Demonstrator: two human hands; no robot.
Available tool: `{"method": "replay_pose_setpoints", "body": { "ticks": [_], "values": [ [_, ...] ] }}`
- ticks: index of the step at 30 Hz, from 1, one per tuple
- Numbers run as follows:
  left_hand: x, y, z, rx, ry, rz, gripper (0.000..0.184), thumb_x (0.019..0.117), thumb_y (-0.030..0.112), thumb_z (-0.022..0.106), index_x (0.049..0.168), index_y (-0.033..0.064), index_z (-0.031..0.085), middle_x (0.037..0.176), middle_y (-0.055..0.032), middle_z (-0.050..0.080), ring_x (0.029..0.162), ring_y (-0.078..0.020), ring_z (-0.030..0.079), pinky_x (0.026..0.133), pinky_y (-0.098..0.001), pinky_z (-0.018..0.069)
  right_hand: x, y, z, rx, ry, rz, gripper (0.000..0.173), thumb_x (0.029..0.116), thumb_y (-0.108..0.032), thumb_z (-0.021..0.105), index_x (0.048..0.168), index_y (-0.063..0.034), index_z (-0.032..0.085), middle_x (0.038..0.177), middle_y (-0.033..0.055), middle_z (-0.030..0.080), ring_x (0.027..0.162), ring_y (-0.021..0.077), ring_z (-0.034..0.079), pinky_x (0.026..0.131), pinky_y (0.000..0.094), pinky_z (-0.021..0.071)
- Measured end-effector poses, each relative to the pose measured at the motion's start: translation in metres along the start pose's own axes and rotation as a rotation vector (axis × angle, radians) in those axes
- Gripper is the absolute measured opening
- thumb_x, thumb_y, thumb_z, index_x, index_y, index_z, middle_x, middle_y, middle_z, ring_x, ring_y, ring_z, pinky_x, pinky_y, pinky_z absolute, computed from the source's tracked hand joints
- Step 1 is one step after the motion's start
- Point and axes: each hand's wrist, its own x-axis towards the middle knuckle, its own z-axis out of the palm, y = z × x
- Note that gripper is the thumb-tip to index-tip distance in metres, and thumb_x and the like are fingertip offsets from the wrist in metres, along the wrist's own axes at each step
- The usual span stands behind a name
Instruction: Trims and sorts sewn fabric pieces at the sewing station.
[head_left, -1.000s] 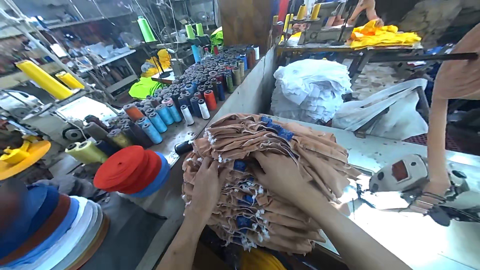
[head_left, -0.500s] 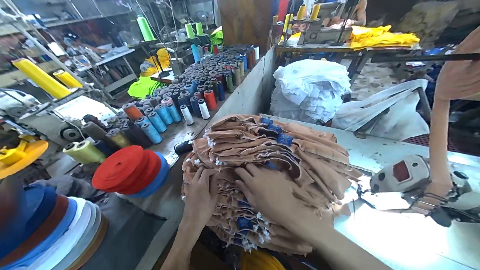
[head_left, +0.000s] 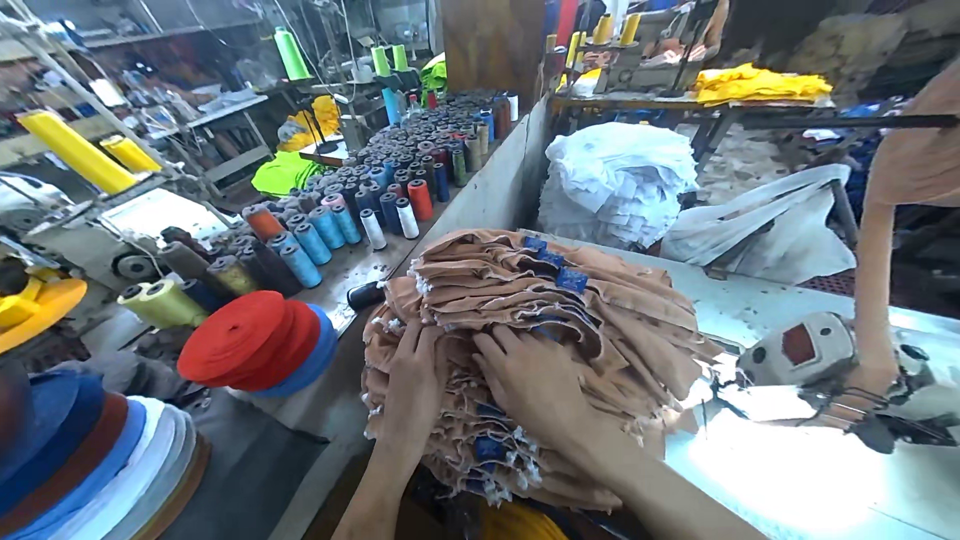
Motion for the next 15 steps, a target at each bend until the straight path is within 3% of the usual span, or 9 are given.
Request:
{"method": "replay_pose_setpoints", "body": {
  "ticks": [4,6,8,10,13,15],
  "values": [
    [-0.017,-0.002,-0.007,-0.092,0.023,-0.022,0.016,0.0967,0.014,0.062,0.099,0.0048,0.074,0.099,-0.0103,0.071,0.091,-0.0193,0.070,0.084,-0.0324,0.0580,0.004,-0.007,0.009,-0.001,0.034,-0.016,0.021,0.1000,-0.026,0.059,0.109,-0.0133,0.073,0.090,0.0098,0.069,0.069,0.0283,0.069,0.052,0.0417,0.0544],
    [-0.024,-0.002,-0.009,-0.137,0.032,-0.054,0.015,0.0962,0.016,0.064,0.098,0.0059,0.075,0.097,-0.0086,0.072,0.089,-0.0147,0.070,0.082,-0.0271,0.0588,0.007,-0.013,0.017,-0.002,0.041,-0.033,0.018,0.0951,-0.018,0.063,0.109,-0.0134,0.074,0.089,0.0090,0.069,0.066,0.0277,0.068,0.048,0.0405,0.0532],
    [-0.027,-0.004,-0.008,-0.145,0.060,-0.085,0.016,0.0967,0.018,0.064,0.098,0.0073,0.076,0.097,-0.0068,0.072,0.090,-0.0131,0.070,0.082,-0.0280,0.0588,0.009,-0.015,0.023,-0.007,0.046,-0.046,0.018,0.0894,-0.012,0.066,0.105,-0.0142,0.075,0.086,0.0081,0.070,0.060,0.0266,0.067,0.043,0.0403,0.0507],
    [-0.028,-0.010,-0.007,-0.143,0.088,-0.116,0.016,0.0967,0.017,0.064,0.099,0.0060,0.075,0.099,-0.0088,0.073,0.092,-0.0174,0.071,0.083,-0.0377,0.0568,0.009,-0.014,0.024,-0.004,0.050,-0.040,0.014,0.0907,-0.013,0.064,0.101,-0.0145,0.074,0.084,0.0076,0.069,0.058,0.0264,0.066,0.041,0.0404,0.0492],
    [-0.023,-0.015,-0.007,-0.118,0.111,-0.117,0.017,0.0964,0.017,0.066,0.103,0.0043,0.076,0.099,-0.0116,0.073,0.090,-0.0180,0.072,0.081,-0.0304,0.0601,0.008,-0.013,0.021,0.000,0.064,-0.014,0.016,0.0976,-0.020,0.059,0.100,-0.0129,0.073,0.083,0.0086,0.068,0.059,0.0269,0.066,0.042,0.0405,0.0490],
    [-0.019,-0.012,-0.006,-0.099,0.072,-0.124,0.023,0.0957,0.020,0.068,0.111,0.0043,0.076,0.101,-0.0127,0.073,0.092,-0.0228,0.072,0.083,-0.0375,0.0599,0.009,-0.014,0.020,-0.003,0.059,-0.003,0.019,0.0995,-0.023,0.057,0.103,-0.0120,0.072,0.085,0.0093,0.068,0.060,0.0275,0.066,0.043,0.0403,0.0496]
  ]
}}
